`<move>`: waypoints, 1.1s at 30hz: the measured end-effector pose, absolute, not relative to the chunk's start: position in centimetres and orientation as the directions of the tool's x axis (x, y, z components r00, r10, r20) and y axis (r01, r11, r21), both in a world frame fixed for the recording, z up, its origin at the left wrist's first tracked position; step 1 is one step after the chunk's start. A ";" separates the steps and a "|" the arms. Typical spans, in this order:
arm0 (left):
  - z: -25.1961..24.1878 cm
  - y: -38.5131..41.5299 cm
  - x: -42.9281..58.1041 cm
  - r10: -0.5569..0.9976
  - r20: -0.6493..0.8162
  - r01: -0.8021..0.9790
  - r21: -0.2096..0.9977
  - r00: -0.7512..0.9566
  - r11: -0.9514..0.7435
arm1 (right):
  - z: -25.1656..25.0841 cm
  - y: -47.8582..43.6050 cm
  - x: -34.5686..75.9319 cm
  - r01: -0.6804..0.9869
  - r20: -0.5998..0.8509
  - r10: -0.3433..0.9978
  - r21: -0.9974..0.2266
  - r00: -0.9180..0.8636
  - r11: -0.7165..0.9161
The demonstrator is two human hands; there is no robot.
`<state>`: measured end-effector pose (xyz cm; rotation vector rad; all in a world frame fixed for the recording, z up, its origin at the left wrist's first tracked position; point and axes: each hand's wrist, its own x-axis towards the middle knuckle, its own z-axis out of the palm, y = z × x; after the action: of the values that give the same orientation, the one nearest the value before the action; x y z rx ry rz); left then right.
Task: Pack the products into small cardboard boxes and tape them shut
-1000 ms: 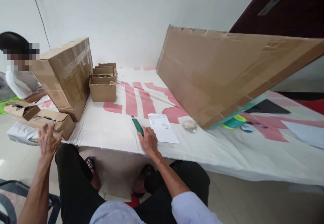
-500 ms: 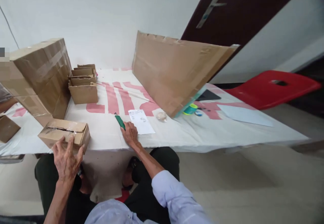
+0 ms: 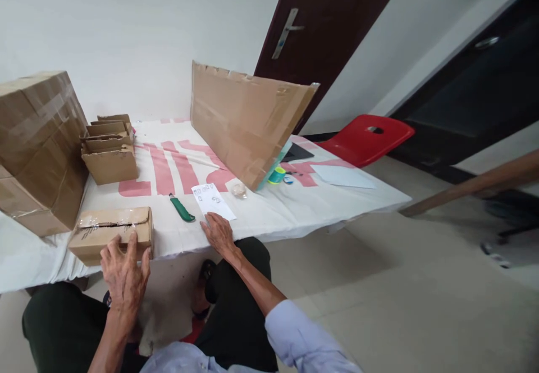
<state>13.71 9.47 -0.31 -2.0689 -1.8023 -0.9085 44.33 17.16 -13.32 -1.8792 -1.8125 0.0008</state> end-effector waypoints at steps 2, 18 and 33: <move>-0.4 9.5 14.5 0.806 0.590 0.955 0.201 0.058 -0.216 | -13.4 16.8 45.4 0.935 0.359 0.928 -0.353 0.098 0.038; -1.2 8.6 15.0 0.752 0.622 0.823 0.298 0.217 -0.484 | -11.3 20.4 39.0 0.937 0.297 0.953 -0.346 0.056 0.052; -1.1 12.6 3.3 0.968 0.199 0.382 0.915 -0.151 -0.129 | -7.5 17.4 36.9 0.469 0.457 0.889 -0.783 -0.012 0.409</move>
<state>3.34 12.64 -1.13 -2.2743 -2.3116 -1.9016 36.92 17.42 -7.49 -1.2134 -1.6465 0.5158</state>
